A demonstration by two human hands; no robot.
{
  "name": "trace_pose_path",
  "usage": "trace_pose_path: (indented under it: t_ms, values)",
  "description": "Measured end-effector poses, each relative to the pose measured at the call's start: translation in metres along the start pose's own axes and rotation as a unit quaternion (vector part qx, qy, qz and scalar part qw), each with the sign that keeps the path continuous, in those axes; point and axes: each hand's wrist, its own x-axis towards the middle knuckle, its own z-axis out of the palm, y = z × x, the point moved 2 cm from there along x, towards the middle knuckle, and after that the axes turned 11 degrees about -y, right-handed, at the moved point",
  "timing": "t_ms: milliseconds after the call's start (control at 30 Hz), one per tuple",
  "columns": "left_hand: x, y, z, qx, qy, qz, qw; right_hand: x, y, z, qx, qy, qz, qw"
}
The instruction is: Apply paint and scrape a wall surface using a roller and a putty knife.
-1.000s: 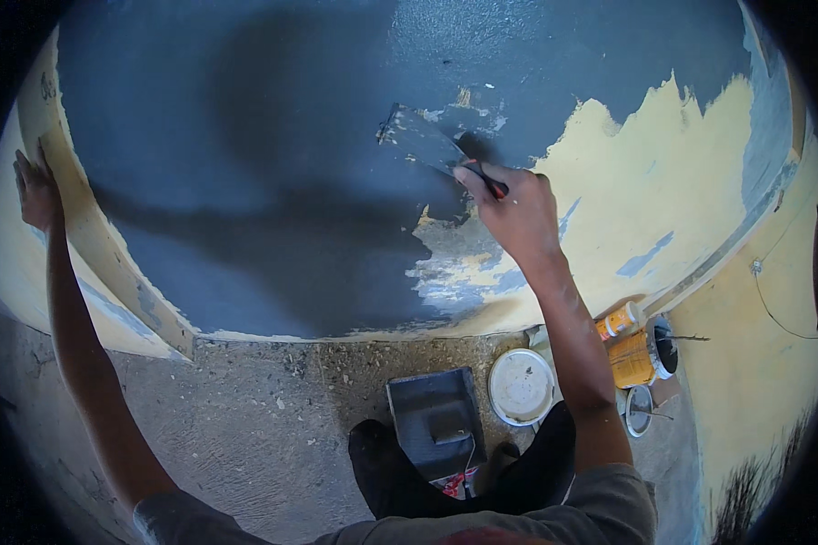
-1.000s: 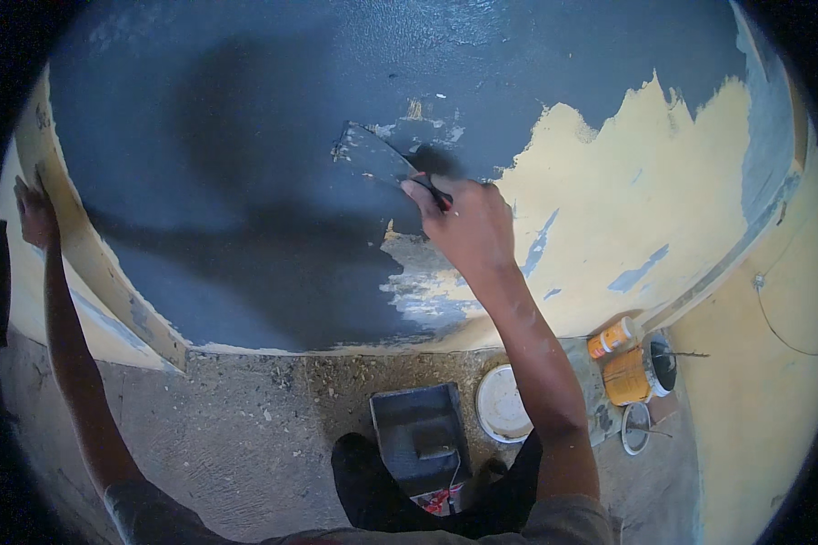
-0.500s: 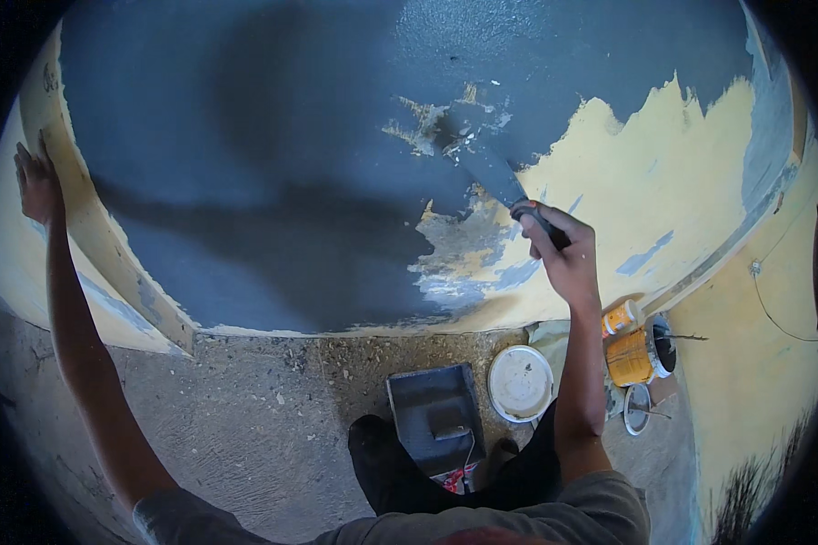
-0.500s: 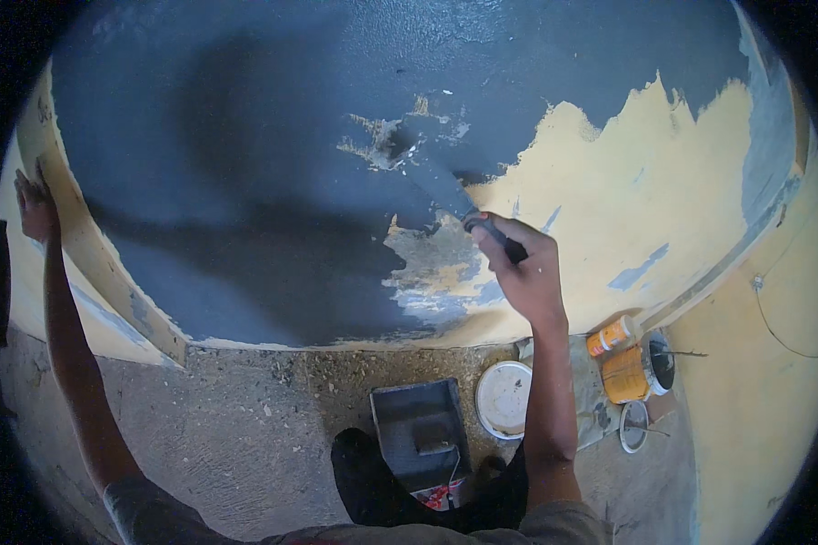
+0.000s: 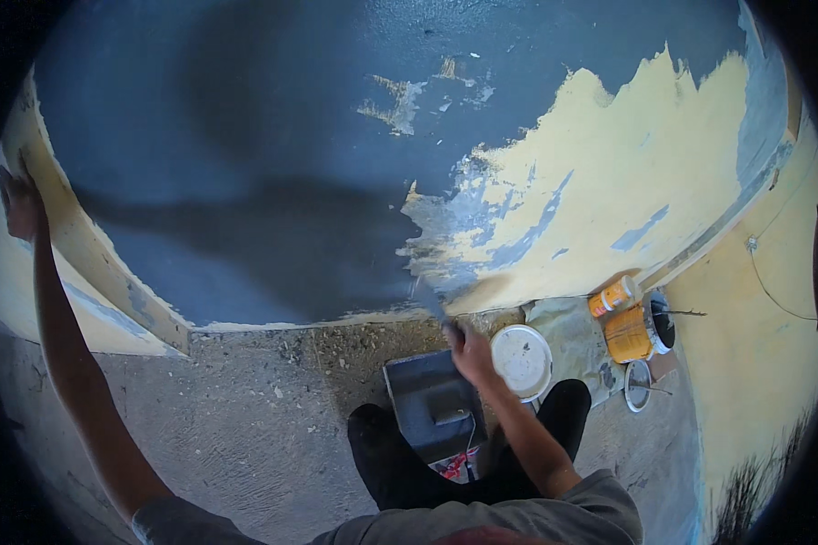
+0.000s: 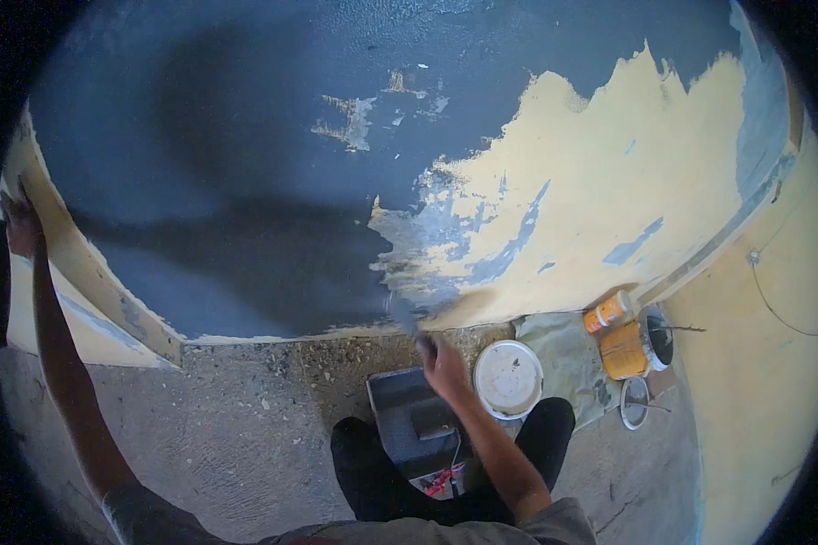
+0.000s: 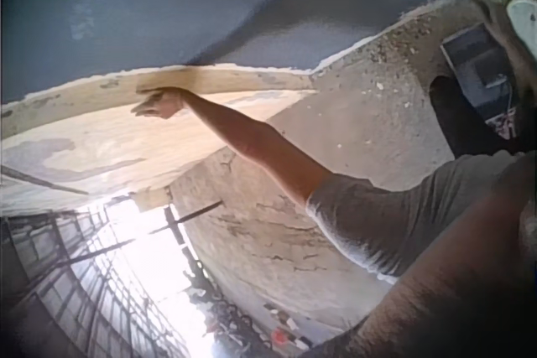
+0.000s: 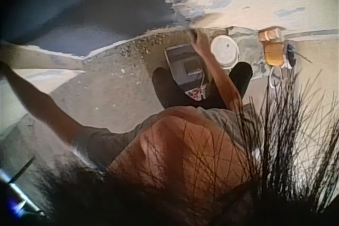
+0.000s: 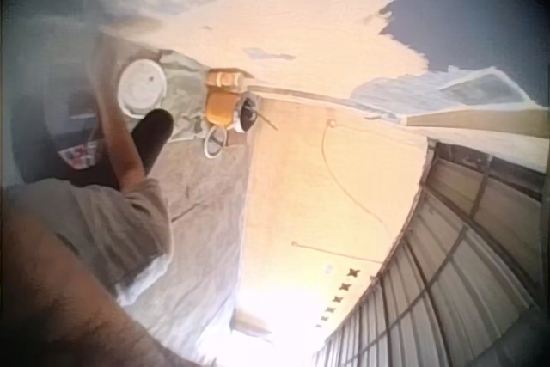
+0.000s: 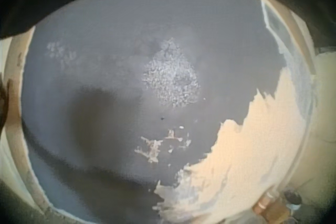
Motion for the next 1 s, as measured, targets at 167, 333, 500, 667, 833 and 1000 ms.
trace_pose_path:
  t_ms: [167, 333, 500, 667, 833, 1000]
  values:
    - [0.006, -0.009, 0.008, -0.025, 0.003, 0.011, 1.000, 0.098, -0.098, -0.111, 0.207, 0.064, -0.031, 0.976]
    - [0.011, -0.017, 0.015, 0.001, -0.065, -0.030, 0.997, 0.141, -0.186, -0.138, 0.425, 0.069, -0.016, 0.902]
    - [0.003, 0.004, -0.003, 0.008, -0.055, -0.034, 0.998, 0.142, -0.201, -0.087, 0.558, 0.040, -0.003, 0.829]
    - [-0.005, 0.018, -0.014, -0.019, -0.043, -0.055, 0.997, 0.140, -0.196, -0.062, 0.668, 0.016, 0.050, 0.742]
    - [-0.003, 0.011, -0.008, 0.004, -0.010, -0.034, 0.999, 0.150, -0.213, -0.074, 0.656, 0.067, 0.006, 0.752]
    - [0.000, 0.007, -0.004, -0.002, 0.042, 0.038, 0.998, 0.152, -0.219, -0.087, 0.708, 0.077, 0.003, 0.702]
